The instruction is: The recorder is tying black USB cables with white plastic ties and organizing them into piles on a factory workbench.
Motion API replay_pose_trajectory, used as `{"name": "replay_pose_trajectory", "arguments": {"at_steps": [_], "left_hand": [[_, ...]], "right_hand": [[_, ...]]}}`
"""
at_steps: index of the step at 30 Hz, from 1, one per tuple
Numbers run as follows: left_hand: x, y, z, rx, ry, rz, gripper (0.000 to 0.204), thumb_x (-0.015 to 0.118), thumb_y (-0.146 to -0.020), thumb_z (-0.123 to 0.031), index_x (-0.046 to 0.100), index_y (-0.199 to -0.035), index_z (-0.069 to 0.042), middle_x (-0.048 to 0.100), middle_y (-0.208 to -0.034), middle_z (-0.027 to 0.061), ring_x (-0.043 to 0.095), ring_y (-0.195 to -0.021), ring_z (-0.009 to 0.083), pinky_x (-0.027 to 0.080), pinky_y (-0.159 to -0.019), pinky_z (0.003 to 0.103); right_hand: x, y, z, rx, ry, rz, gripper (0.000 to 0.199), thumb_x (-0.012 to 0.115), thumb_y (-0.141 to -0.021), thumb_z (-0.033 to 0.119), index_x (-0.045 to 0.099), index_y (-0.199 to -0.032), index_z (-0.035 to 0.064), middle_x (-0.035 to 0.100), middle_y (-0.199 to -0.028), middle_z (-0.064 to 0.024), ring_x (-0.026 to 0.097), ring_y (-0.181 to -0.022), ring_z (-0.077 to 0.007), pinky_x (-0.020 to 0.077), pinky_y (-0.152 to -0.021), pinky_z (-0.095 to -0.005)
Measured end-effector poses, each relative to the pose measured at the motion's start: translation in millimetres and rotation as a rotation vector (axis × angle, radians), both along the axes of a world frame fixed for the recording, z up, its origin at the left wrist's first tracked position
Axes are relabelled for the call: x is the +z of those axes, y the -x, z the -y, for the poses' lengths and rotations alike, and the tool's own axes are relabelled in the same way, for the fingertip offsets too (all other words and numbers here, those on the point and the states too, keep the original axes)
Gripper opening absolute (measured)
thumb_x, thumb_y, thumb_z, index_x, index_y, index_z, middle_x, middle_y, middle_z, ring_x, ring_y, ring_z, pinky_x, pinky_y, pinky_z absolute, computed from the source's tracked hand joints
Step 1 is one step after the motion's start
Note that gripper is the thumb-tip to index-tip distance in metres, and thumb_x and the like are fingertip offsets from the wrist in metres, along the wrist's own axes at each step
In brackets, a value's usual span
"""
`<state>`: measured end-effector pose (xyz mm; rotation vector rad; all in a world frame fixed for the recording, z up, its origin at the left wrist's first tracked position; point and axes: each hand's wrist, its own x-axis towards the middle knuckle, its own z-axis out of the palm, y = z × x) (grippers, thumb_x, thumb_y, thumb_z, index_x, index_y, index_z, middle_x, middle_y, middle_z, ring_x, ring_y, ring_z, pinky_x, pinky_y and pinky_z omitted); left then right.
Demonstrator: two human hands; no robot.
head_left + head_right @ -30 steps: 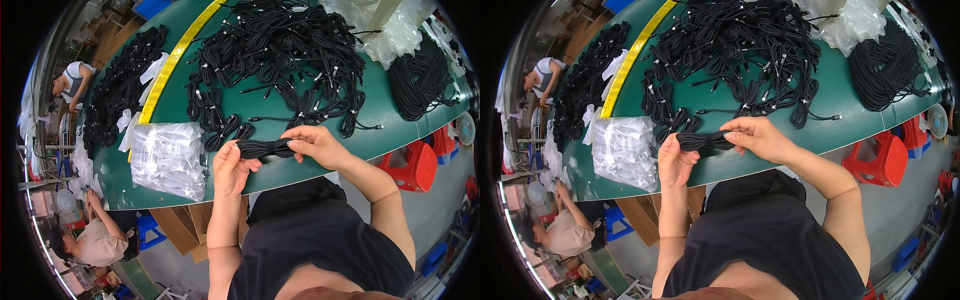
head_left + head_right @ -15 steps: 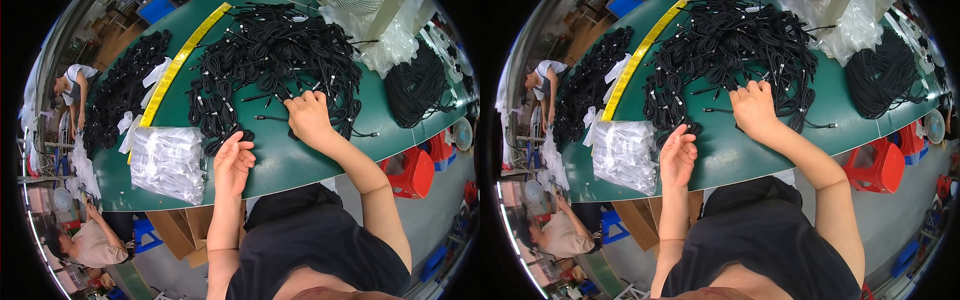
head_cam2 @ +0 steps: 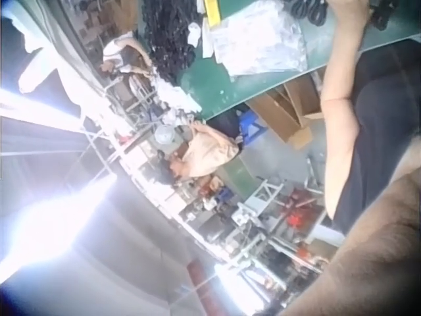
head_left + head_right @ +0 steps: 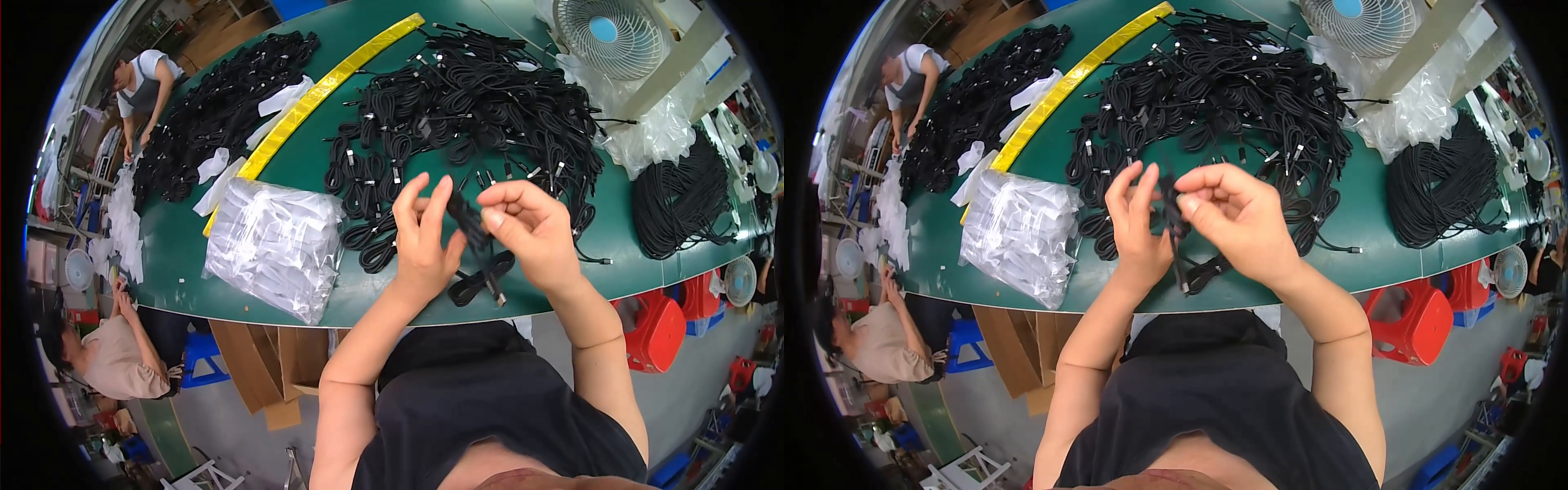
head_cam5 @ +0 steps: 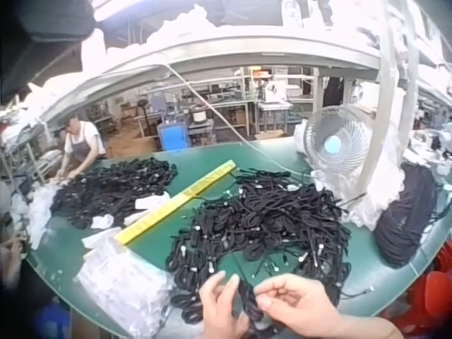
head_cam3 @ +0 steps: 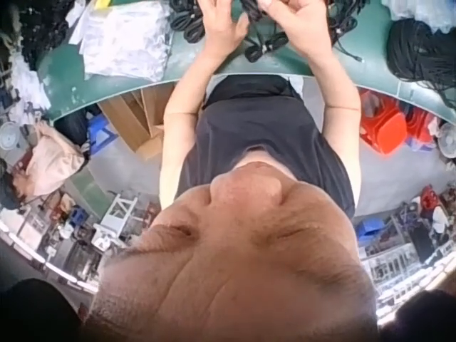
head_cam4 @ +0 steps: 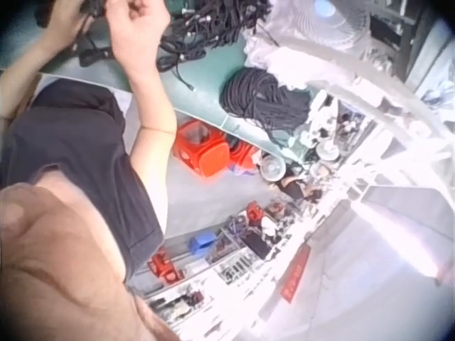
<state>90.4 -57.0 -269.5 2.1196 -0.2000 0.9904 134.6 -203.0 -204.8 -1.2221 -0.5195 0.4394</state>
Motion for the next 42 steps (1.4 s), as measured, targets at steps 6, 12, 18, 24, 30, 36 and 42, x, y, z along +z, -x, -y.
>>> {"name": "replay_pose_trajectory", "arguments": {"at_steps": [6,12,18,24,30,36,42], "left_hand": [[3,7,-18,-0.461,0.857,-0.305,0.043,0.061,-0.083,-0.008,0.046,-0.122,0.003,0.057,-0.109,0.011,0.055,-0.091,0.0134,0.045,-0.079,0.025],[8,19,-32,-0.787,1.21,-0.263,0.052,0.062,-0.085,-0.019,0.041,-0.127,0.004,0.058,-0.107,0.0137,0.055,-0.081,0.0111,0.045,-0.071,0.023],[-4,30,-26,-0.756,1.118,-0.312,0.044,0.06,-0.086,-0.01,0.043,-0.125,0.003,0.055,-0.114,0.0122,0.055,-0.099,0.0159,0.045,-0.087,0.03],[-7,34,-18,-0.726,1.149,-0.263,0.045,0.059,-0.086,-0.009,0.043,-0.127,0.001,0.053,-0.119,0.013,0.053,-0.105,0.0175,0.041,-0.093,0.032],[-8,30,-18,-0.808,1.253,-0.302,0.048,0.059,-0.087,-0.012,0.041,-0.129,0.001,0.055,-0.113,0.0128,0.053,-0.096,0.0149,0.043,-0.087,0.03],[-5,35,-16,-0.783,1.211,-0.413,0.05,0.056,-0.089,-0.02,0.038,-0.131,0.001,0.056,-0.109,0.0091,0.053,-0.1,0.0159,0.04,-0.09,0.029],[2,37,-28,-1.027,1.314,-0.655,0.052,0.046,-0.093,-0.029,0.031,-0.134,-0.001,0.06,-0.089,0.0156,0.059,-0.064,0.0194,0.047,-0.059,0.026]], "right_hand": [[3,-3,-8,-0.078,-0.04,0.292,0.026,0.056,-0.085,0.004,0.053,-0.111,-0.0029,0.054,-0.108,-0.0114,0.057,-0.09,-0.0174,0.0461,-0.08,-0.0291],[-7,5,-7,-0.138,0.428,0.957,0.021,0.065,-0.075,0.005,0.058,-0.094,0.0014,0.058,-0.082,-0.0109,0.057,-0.071,-0.027,0.0452,-0.062,-0.0332],[-6,11,-6,-0.143,0.463,1.088,0.015,0.065,-0.071,0.002,0.056,-0.084,0.0025,0.053,-0.075,-0.0083,0.054,-0.064,-0.024,0.0432,-0.055,-0.0328],[-2,16,-13,-0.191,0.512,1.196,0.016,0.066,-0.07,0.004,0.055,-0.082,0.0032,0.052,-0.075,-0.0066,0.054,-0.065,-0.0224,0.0439,-0.055,-0.032],[-11,18,-6,-0.108,0.589,1.067,0.016,0.066,-0.071,0.004,0.054,-0.082,0.0025,0.051,-0.076,-0.007,0.056,-0.066,-0.0236,0.0469,-0.054,-0.0322],[-6,19,-7,-0.11,0.517,1.016,0.024,0.067,-0.071,0.007,0.057,-0.092,0.0022,0.054,-0.085,-0.0092,0.057,-0.072,-0.0253,0.0474,-0.06,-0.0334],[24,0,-2,-0.177,0.605,1.35,0.043,0.07,-0.07,0.027,0.057,-0.105,0.0068,0.054,-0.106,-0.0109,0.051,-0.103,-0.03,0.0382,-0.087,-0.0418]]}}
